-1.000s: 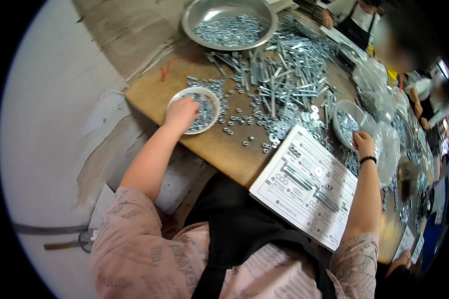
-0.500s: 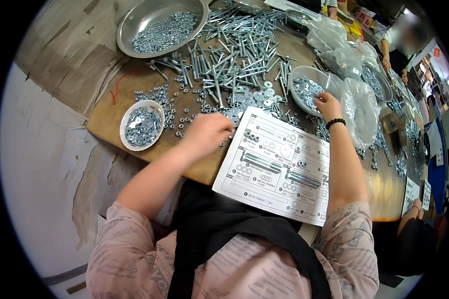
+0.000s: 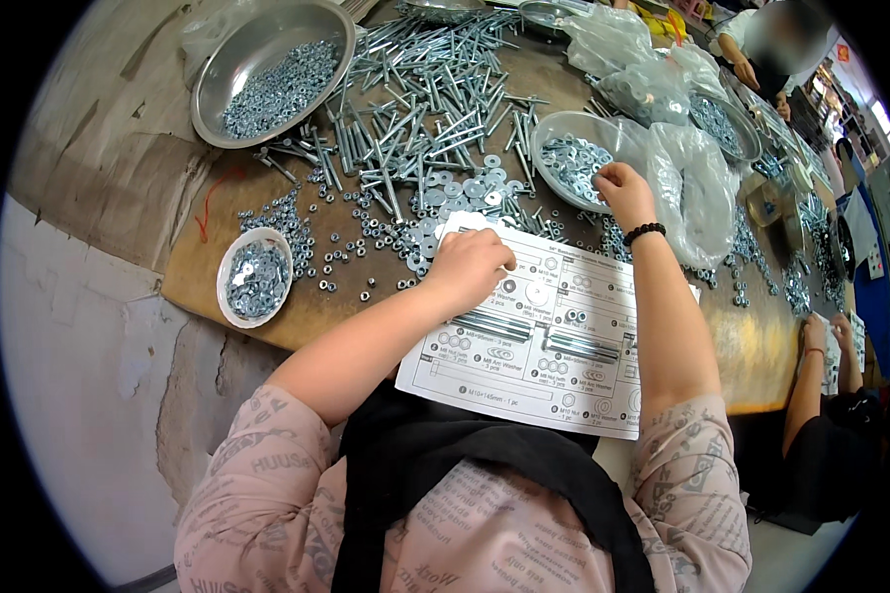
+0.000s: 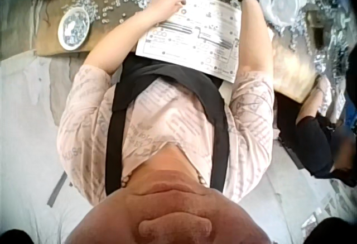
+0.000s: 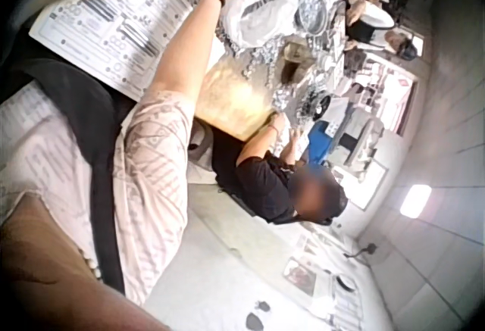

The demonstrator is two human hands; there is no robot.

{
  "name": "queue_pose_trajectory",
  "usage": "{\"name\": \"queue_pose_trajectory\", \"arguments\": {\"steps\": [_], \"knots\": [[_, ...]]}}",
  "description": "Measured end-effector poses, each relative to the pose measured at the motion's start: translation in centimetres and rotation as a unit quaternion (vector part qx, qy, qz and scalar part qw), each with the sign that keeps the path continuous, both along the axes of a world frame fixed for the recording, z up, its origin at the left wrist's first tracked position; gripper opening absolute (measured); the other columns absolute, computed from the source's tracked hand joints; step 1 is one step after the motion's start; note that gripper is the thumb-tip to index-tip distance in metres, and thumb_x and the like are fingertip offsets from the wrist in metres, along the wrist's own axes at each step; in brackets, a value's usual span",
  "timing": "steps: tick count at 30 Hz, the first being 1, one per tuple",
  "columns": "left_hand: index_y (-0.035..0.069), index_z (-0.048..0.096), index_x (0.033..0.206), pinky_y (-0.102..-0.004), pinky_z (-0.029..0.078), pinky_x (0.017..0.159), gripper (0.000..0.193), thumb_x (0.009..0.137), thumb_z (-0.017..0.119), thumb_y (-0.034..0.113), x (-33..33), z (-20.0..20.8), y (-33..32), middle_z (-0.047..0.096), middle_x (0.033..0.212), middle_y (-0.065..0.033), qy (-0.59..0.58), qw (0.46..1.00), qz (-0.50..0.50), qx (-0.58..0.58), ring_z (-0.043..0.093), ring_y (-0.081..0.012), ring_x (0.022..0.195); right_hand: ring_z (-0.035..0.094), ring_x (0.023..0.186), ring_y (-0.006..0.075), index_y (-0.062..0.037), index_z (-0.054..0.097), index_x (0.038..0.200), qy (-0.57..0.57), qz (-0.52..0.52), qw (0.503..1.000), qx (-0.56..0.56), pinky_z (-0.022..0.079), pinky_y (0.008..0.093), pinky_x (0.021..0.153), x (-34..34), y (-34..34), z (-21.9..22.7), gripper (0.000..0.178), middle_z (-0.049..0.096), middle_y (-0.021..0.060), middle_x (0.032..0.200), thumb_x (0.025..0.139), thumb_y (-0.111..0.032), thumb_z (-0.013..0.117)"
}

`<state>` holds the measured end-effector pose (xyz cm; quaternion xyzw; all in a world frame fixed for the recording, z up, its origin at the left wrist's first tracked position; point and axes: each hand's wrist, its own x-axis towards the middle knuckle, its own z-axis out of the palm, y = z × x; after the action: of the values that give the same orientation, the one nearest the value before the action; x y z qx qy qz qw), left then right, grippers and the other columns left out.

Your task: The person sorts metal fasteners on a workbench, picking up bolts, nuts, and washers and placing them onto a printed instruction sheet. The person repeatedly picks items from piles and bowls and arranges them on the sheet, then moves the sheet aside to continue sorting.

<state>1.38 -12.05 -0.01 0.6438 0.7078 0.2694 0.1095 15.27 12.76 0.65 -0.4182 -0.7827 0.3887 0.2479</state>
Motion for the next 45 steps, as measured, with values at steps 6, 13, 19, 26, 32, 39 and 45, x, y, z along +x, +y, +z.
{"name": "queue_pose_trajectory", "arguments": {"steps": [6,13,19,26,32,39,45], "knots": [[0.021,0.068,0.089,-0.0361,0.034,0.083,0.02,0.076,0.056,0.013,-0.3,0.3,-1.9,0.056,0.084,-0.0003,0.14,0.986,-0.09,0.006,0.054,-0.0203,0.086,0.055,0.067,0.0095,-0.0001,0.059,0.089,0.09,0.045,0.993,-0.053,0.044,0.0229,0.061,1.7,-2.3,0.7,0.012,0.06,0.0029,0.077,0.081,-0.008,0.061],[0.017,0.067,0.095,-0.036,0.035,0.081,0.023,0.076,0.055,0.01,0.0,1.1,-2.4,0.057,0.087,-0.0029,0.127,0.989,-0.068,0.043,0.053,-0.0221,0.086,0.057,0.07,0.0151,-0.0007,0.06,0.088,0.026,0.117,0.992,-0.036,0.046,0.0266,0.066,8.0,-10.4,3.1,0.011,0.061,0.0064,0.077,0.08,-0.007,0.062],[0.011,0.065,0.098,-0.0348,0.036,0.081,0.024,0.076,0.058,0.005,0.7,1.7,-4.3,0.057,0.088,-0.0028,0.032,0.998,-0.023,0.057,0.053,-0.0228,0.088,0.059,0.075,0.0295,-0.0031,0.061,0.082,-0.119,0.182,0.975,0.036,0.047,0.036,0.067,14.6,-17.7,3.2,0.008,0.061,0.0129,0.078,0.076,-0.008,0.061],[0.01,0.066,0.095,-0.0353,0.038,0.081,0.02,0.077,0.058,0.006,0.1,1.0,-6.4,0.059,0.09,-0.0049,-0.034,0.998,0.023,0.047,0.054,-0.0237,0.088,0.058,0.073,0.0286,-0.0071,0.062,0.083,-0.208,0.123,0.97,0.04,0.047,0.0367,0.064,18.9,-21.2,2.5,0.009,0.059,0.0095,0.075,0.075,-0.012,0.064],[0.003,0.065,0.088,-0.0356,0.046,0.07,0.016,0.075,0.057,0.002,-1.1,0.9,-7.4,0.06,0.082,-0.0113,-0.068,0.991,0.073,0.091,0.058,-0.0283,0.077,0.057,0.071,0.0263,-0.0105,0.06,0.087,-0.214,0.115,0.968,0.066,0.046,0.0366,0.061,19.0,-21.7,2.7,0.02,0.055,0.0068,0.072,0.071,-0.018,0.07],[0.002,0.06,0.104,-0.0352,0.043,0.082,0.026,0.079,0.058,0.008,-2.3,-1.0,-9.0,0.055,0.103,-0.0137,-0.092,0.986,0.13,0.054,0.054,-0.0281,0.095,0.056,0.072,0.0258,-0.0105,0.059,0.086,-0.223,0.095,0.96,0.141,0.046,0.0358,0.061,18.8,-22.1,1.3,0.025,0.054,0.0064,0.073,0.067,-0.019,0.072],[-0.004,0.027,0.136,-0.0361,0.019,0.108,0.064,0.094,0.039,0.043,-1.7,-3.8,-9.4,0.029,0.14,-0.0192,-0.352,0.932,0.065,0.057,0.025,-0.0298,0.132,0.056,0.067,0.0238,-0.0096,0.06,0.089,-0.205,0.1,0.973,0.042,0.046,0.0337,0.059,18.7,-21.2,2.4,0.024,0.055,0.0064,0.072,0.071,-0.021,0.072]]}}
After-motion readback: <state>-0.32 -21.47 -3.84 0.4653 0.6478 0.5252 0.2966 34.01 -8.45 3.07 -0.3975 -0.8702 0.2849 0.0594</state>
